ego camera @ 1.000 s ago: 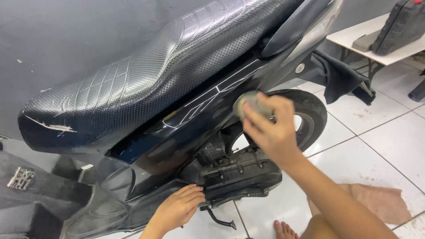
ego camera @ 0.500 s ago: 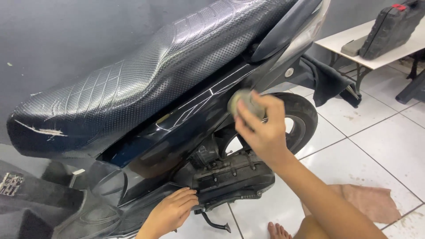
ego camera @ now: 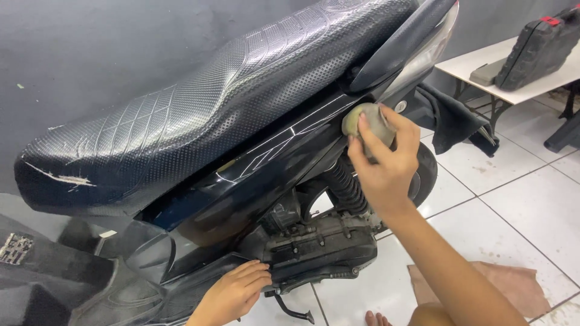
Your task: The person sits on the floor and uses a round polishing pad to rub the side panel of a black motorcycle. The hands move the pad in circular motions along the bodywork near the seat and rear wheel.
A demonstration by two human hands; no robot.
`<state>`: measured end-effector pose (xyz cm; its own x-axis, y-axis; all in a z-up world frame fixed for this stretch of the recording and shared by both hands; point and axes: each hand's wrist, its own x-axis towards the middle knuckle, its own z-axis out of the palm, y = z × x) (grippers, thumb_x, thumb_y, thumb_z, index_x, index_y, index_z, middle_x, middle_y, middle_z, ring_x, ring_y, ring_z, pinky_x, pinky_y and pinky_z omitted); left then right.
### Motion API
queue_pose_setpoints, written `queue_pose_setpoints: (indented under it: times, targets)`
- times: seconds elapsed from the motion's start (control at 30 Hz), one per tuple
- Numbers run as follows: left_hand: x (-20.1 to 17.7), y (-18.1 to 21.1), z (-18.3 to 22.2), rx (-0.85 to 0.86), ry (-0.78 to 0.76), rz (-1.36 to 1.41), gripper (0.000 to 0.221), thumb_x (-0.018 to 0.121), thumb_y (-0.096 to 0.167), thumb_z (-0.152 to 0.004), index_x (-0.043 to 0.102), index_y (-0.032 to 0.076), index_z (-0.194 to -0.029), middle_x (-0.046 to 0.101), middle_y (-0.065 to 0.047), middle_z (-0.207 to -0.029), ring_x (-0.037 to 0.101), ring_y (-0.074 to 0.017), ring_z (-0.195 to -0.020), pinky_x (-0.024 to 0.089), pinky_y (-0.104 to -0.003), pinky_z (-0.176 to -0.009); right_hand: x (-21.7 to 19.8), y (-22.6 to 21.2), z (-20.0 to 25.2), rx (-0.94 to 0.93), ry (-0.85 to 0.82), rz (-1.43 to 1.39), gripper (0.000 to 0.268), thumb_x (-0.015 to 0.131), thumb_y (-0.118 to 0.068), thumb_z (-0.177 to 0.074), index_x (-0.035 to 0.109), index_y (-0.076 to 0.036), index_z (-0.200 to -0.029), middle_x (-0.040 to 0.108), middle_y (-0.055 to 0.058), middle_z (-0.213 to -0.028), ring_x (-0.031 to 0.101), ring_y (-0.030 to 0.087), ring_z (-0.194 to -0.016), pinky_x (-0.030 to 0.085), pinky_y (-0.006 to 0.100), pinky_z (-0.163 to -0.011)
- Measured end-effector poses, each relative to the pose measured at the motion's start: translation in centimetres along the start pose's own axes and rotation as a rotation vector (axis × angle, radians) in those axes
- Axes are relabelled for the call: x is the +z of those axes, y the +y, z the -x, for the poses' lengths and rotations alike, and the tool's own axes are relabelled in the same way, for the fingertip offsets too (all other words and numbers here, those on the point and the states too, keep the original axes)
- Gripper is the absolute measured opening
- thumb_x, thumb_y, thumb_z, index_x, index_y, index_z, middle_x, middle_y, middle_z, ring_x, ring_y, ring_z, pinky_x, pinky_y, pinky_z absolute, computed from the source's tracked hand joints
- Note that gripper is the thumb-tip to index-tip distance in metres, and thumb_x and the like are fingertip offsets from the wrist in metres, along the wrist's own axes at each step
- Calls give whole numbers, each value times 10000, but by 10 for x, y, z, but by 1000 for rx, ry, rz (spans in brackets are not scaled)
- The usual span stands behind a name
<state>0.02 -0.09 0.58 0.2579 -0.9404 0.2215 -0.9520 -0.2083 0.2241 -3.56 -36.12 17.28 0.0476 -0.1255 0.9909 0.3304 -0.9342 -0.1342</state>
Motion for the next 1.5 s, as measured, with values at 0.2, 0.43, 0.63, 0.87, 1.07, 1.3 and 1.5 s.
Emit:
queue_pose_setpoints:
  times: [0.2,0.43,0.63,0.87,1.07,1.3,1.5]
  targets:
    - [-2,1,-1,-15,-46,1,239,632,10,-941,706,15,-1168,717,-130,-1200,600,-320,-1247,387,-483,-1148,-3,22,10,-12,-56,-25,274,816,29,-918,762,-53,-1174,570,259,-1258,562,423,-1156,501,499,-990]
    - [1,1,0,14,39,-44,213,630,-7,-929,704,9,-1128,724,-111,-1159,618,-305,-1216,426,-476,-1142,-7,-13,6,-188,-150,-33,318,845,61,-899,730,-50,-1174,606,206,-1307,546,387,-1026,561,436,-853]
    - [3,0,0,-13,-1,-11,234,635,1,-944,704,-4,-1167,717,-142,-1204,605,-325,-1244,415,-484,-1145,-6,-20,-6,13,-64,-21,297,825,44,-937,741,-27,-1213,596,261,-1265,574,394,-1108,482,479,-940]
    - [1,1,1,24,57,-27,217,620,-6,-947,701,-10,-1148,717,-139,-1187,612,-323,-1233,431,-476,-1144,-6,-31,-22,-88,-136,1,269,809,72,-928,761,-20,-1176,598,225,-1299,505,380,-1063,493,487,-939]
    - [8,1,5,24,76,-34,242,633,-35,-906,702,-15,-1138,719,-143,-1184,610,-327,-1244,432,-477,-1147,-17,-35,-44,-132,-270,48,236,785,32,-944,772,-21,-1174,629,207,-1306,519,395,-1082,524,467,-973]
    - [3,1,1,29,95,-12,249,635,-56,-872,712,-22,-1106,729,-151,-1150,627,-333,-1220,460,-476,-1125,-15,-69,-69,-180,-423,269,322,770,-263,-996,740,-32,-1218,616,200,-1305,529,365,-1072,571,416,-939]
    - [0,2,2,18,99,16,237,635,-47,-898,709,-20,-1121,725,-164,-1174,624,-342,-1230,458,-481,-1125,-5,-56,-85,-139,-389,250,180,774,-115,-969,769,-19,-1120,646,186,-1253,518,362,-1037,578,431,-863]
